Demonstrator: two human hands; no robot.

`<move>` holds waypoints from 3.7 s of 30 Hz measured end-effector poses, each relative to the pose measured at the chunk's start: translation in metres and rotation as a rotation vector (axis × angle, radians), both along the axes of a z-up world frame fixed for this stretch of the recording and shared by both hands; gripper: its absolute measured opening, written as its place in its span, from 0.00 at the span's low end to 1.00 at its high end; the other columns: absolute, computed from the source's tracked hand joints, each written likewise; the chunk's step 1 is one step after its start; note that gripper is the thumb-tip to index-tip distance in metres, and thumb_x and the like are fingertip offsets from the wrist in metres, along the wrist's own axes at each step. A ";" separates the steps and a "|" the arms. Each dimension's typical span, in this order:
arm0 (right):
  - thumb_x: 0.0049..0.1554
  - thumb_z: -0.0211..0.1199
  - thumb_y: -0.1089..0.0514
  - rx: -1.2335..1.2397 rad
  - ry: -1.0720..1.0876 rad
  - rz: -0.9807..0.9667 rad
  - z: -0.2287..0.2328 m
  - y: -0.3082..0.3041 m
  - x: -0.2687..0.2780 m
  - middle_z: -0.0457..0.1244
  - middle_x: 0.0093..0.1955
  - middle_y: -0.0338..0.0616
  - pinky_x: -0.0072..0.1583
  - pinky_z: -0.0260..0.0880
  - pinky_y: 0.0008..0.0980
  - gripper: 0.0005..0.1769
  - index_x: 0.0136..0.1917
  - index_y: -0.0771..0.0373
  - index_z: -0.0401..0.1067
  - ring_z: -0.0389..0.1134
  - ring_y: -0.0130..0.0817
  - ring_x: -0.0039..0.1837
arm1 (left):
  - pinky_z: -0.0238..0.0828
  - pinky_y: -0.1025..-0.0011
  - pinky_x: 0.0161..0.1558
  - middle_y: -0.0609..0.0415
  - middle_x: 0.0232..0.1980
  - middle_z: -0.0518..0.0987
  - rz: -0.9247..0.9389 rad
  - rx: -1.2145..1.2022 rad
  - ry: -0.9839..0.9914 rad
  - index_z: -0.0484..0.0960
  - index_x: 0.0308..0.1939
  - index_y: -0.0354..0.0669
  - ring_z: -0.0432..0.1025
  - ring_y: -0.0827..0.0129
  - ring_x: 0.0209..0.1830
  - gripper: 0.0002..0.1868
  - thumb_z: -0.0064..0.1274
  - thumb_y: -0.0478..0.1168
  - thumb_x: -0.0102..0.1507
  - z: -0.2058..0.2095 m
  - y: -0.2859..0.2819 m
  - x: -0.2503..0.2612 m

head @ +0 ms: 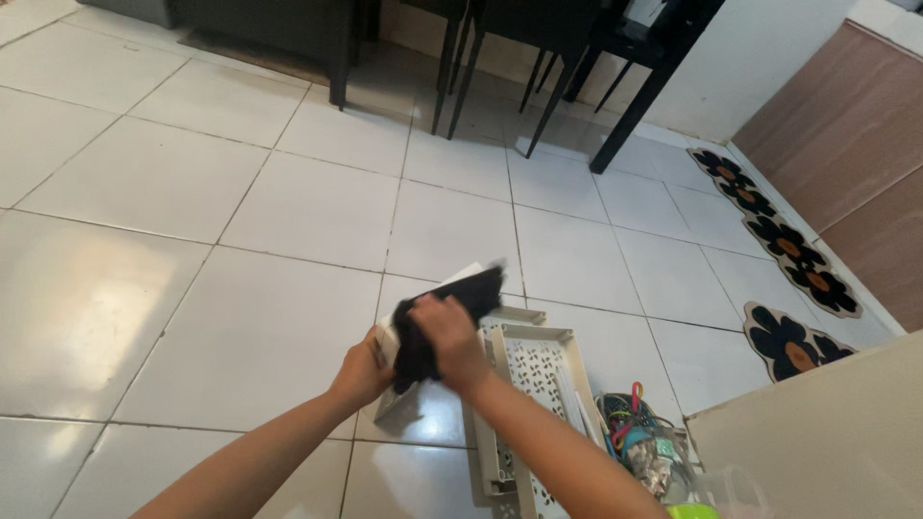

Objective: The person sits on a tiled floor and wipes a white perforated plastic tray with a dark cloth. They hold the tray in one hand and rub its surfaces with the cloth in the other, turning the tray to clean different sides.

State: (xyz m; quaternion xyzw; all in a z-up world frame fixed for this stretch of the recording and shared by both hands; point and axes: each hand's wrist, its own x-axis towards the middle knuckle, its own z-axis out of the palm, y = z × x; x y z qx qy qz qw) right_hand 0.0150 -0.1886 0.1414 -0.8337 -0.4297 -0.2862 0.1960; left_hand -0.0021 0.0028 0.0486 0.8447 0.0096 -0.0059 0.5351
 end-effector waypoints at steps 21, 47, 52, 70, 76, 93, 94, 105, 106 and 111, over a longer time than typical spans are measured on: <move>0.56 0.55 0.66 0.073 0.049 0.017 0.011 0.007 -0.019 0.65 0.67 0.56 0.74 0.59 0.50 0.22 0.64 0.65 0.72 0.65 0.53 0.72 | 0.76 0.63 0.55 0.42 0.52 0.84 -0.015 -0.029 -0.006 0.70 0.61 0.45 0.79 0.55 0.55 0.32 0.66 0.40 0.55 -0.007 -0.001 -0.005; 0.51 0.68 0.55 -0.086 -0.027 0.004 -0.008 0.015 -0.030 0.62 0.72 0.57 0.76 0.53 0.58 0.32 0.68 0.63 0.70 0.58 0.60 0.76 | 0.77 0.62 0.53 0.42 0.51 0.86 -0.046 0.050 -0.149 0.77 0.55 0.42 0.80 0.54 0.54 0.21 0.62 0.39 0.60 -0.030 0.003 0.004; 0.56 0.66 0.51 0.137 0.030 -0.195 -0.009 -0.030 0.045 0.63 0.70 0.53 0.74 0.55 0.57 0.27 0.65 0.62 0.69 0.59 0.56 0.74 | 0.79 0.63 0.54 0.48 0.53 0.84 0.003 -0.121 0.076 0.69 0.65 0.47 0.81 0.60 0.54 0.37 0.61 0.34 0.52 -0.008 0.001 -0.004; 0.53 0.62 0.56 0.110 0.174 0.031 -0.009 0.020 -0.025 0.61 0.72 0.48 0.78 0.42 0.62 0.24 0.64 0.56 0.71 0.56 0.50 0.78 | 0.76 0.64 0.53 0.43 0.52 0.83 0.016 0.156 0.040 0.69 0.62 0.38 0.77 0.56 0.55 0.32 0.67 0.40 0.57 -0.020 0.002 -0.004; 0.49 0.54 0.69 0.179 0.186 -0.284 -0.040 -0.029 0.067 0.62 0.72 0.47 0.78 0.38 0.62 0.30 0.66 0.59 0.69 0.55 0.47 0.78 | 0.74 0.63 0.55 0.49 0.56 0.82 -0.010 -0.109 0.015 0.69 0.65 0.43 0.78 0.61 0.56 0.38 0.64 0.33 0.51 -0.004 0.000 -0.006; 0.62 0.54 0.40 1.581 1.515 0.161 0.000 -0.055 0.073 0.70 0.55 0.43 0.63 0.67 0.40 0.23 0.58 0.59 0.74 0.69 0.40 0.59 | 0.76 0.65 0.34 0.42 0.39 0.80 0.192 -0.573 -0.247 0.74 0.49 0.27 0.76 0.65 0.32 0.22 0.56 0.34 0.52 0.129 0.007 0.000; 0.62 0.55 0.40 1.537 1.498 0.142 0.002 -0.050 0.066 0.69 0.56 0.43 0.63 0.67 0.40 0.24 0.60 0.60 0.73 0.69 0.39 0.60 | 0.76 0.65 0.33 0.42 0.38 0.79 0.222 -0.596 -0.269 0.74 0.49 0.27 0.76 0.64 0.31 0.22 0.54 0.32 0.51 0.135 0.010 0.002; 0.66 0.56 0.36 1.015 1.514 -0.500 -0.070 -0.057 0.061 0.58 0.68 0.38 0.67 0.59 0.37 0.33 0.73 0.60 0.58 0.60 0.31 0.66 | 0.77 0.67 0.50 0.47 0.50 0.76 0.409 -0.995 -0.477 0.70 0.55 0.32 0.75 0.65 0.47 0.20 0.54 0.32 0.60 0.209 0.023 -0.013; 0.64 0.55 0.37 1.009 1.471 -0.480 -0.074 -0.058 0.060 0.62 0.64 0.41 0.65 0.62 0.37 0.30 0.68 0.62 0.64 0.63 0.33 0.63 | 0.77 0.67 0.51 0.47 0.51 0.76 0.445 -0.970 -0.448 0.70 0.55 0.33 0.76 0.64 0.49 0.20 0.55 0.33 0.59 0.211 0.022 -0.011; 0.65 0.54 0.39 0.828 1.144 -0.638 -0.048 -0.054 0.048 0.70 0.51 0.51 0.56 0.69 0.39 0.28 0.51 0.69 0.75 0.70 0.38 0.54 | 0.73 0.64 0.56 0.50 0.54 0.77 0.416 -1.047 -0.282 0.70 0.58 0.37 0.74 0.65 0.54 0.22 0.51 0.49 0.68 0.196 0.024 0.003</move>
